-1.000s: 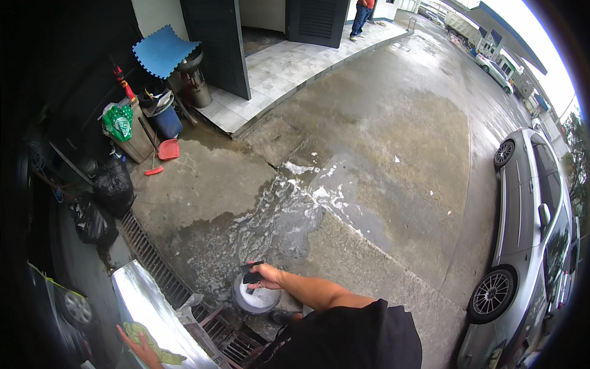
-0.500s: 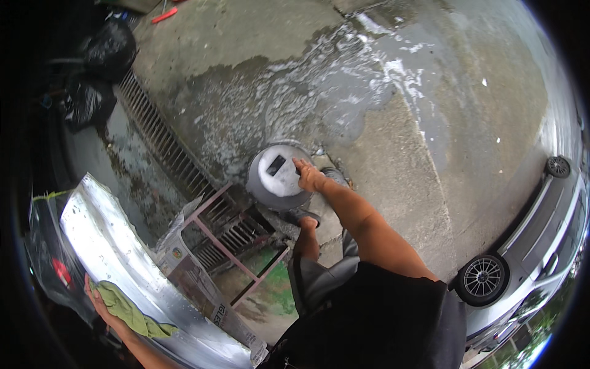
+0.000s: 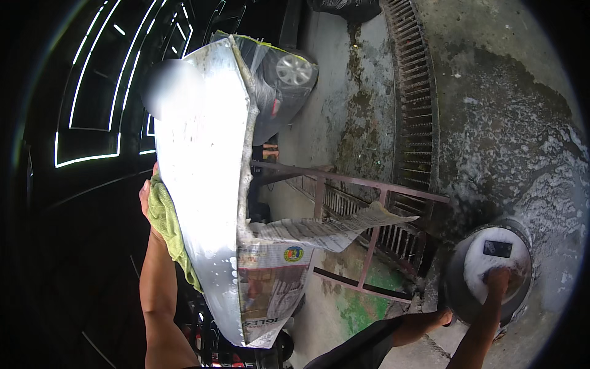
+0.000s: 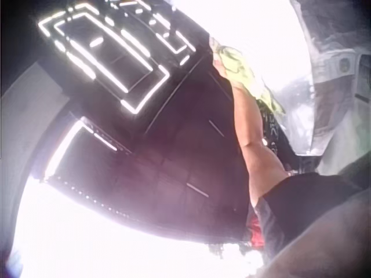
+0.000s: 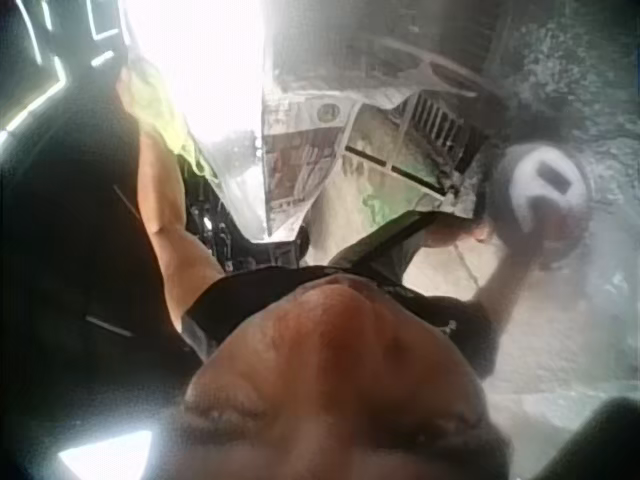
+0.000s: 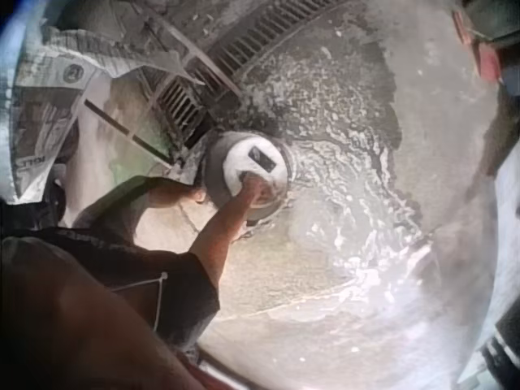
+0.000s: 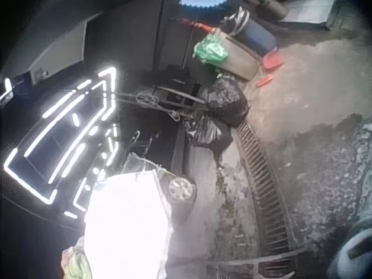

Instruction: The person applies a transparent protective film to a silver car bumper. They use a squeegee to smooth the film and a green cloth to wipe the surface, repeatedly smoothing and wiping different sections of the bumper.

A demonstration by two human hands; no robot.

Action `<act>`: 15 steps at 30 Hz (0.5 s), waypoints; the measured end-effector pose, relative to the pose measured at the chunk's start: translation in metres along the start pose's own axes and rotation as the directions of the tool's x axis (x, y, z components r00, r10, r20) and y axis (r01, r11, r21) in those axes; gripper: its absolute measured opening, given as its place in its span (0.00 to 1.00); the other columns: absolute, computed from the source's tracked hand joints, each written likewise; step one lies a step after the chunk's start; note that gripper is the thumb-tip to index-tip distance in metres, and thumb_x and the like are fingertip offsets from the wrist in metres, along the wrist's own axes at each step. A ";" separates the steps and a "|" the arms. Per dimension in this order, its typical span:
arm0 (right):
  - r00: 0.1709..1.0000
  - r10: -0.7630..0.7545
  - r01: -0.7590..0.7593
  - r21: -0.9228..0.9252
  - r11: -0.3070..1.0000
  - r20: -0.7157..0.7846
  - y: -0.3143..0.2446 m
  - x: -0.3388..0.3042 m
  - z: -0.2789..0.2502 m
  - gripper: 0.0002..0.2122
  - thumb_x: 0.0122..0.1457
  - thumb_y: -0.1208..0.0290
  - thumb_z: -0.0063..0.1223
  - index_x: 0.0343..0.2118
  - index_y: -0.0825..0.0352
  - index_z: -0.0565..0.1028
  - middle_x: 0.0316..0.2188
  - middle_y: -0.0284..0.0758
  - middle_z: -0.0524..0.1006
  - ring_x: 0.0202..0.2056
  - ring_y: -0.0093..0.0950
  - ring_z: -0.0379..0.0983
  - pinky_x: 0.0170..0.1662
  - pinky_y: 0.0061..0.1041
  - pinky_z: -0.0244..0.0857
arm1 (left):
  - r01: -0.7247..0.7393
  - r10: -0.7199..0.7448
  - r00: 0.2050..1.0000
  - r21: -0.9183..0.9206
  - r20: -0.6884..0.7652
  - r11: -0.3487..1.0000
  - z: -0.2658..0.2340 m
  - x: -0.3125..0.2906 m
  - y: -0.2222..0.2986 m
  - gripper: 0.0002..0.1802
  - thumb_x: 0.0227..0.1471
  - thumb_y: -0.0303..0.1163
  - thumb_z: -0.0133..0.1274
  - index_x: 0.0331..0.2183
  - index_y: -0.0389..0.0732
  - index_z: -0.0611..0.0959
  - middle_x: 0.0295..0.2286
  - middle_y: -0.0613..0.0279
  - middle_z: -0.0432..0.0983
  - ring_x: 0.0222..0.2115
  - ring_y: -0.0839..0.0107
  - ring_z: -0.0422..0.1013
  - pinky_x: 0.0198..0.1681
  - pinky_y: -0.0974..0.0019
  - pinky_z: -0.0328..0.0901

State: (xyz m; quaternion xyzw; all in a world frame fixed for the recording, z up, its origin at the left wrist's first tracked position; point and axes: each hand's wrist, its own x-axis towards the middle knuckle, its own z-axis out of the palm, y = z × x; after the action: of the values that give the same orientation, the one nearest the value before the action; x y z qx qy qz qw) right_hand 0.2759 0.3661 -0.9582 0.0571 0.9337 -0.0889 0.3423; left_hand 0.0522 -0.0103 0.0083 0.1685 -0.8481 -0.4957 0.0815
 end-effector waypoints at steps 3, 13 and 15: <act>0.902 0.090 0.147 0.495 0.856 -0.422 0.077 0.111 -0.028 0.25 0.66 0.60 0.54 0.63 0.66 0.71 0.42 0.43 0.79 0.37 0.42 0.75 0.45 0.46 0.71 | -0.197 0.202 0.979 -0.106 0.030 0.975 0.028 0.014 -0.040 0.41 0.60 0.54 0.53 0.65 0.38 0.68 0.58 0.52 0.72 0.59 0.59 0.69 0.64 0.55 0.64; 0.993 -0.064 0.066 0.917 -0.394 -0.099 -0.153 -0.271 -0.499 0.30 0.75 0.57 0.43 0.77 0.56 0.53 0.73 0.37 0.58 0.69 0.35 0.59 0.66 0.40 0.62 | -0.079 0.064 0.994 0.187 0.089 0.979 -0.011 -0.008 -0.007 0.37 0.61 0.46 0.53 0.64 0.34 0.70 0.55 0.55 0.72 0.54 0.68 0.68 0.61 0.67 0.59; 0.933 -0.098 0.281 0.871 -0.402 -0.346 -0.196 -0.312 -0.594 0.33 0.70 0.75 0.40 0.77 0.58 0.49 0.75 0.40 0.54 0.70 0.33 0.58 0.68 0.34 0.61 | -0.131 0.100 0.986 0.246 0.136 0.960 -0.009 0.004 -0.007 0.35 0.58 0.38 0.51 0.64 0.34 0.71 0.56 0.53 0.71 0.58 0.64 0.65 0.65 0.63 0.55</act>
State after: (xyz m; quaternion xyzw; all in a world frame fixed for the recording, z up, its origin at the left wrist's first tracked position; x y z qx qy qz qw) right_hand 0.1057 0.2821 -0.2853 0.1536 0.4641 -0.8694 0.0715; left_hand 0.0526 -0.0218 0.0066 0.0972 -0.9164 -0.3867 0.0361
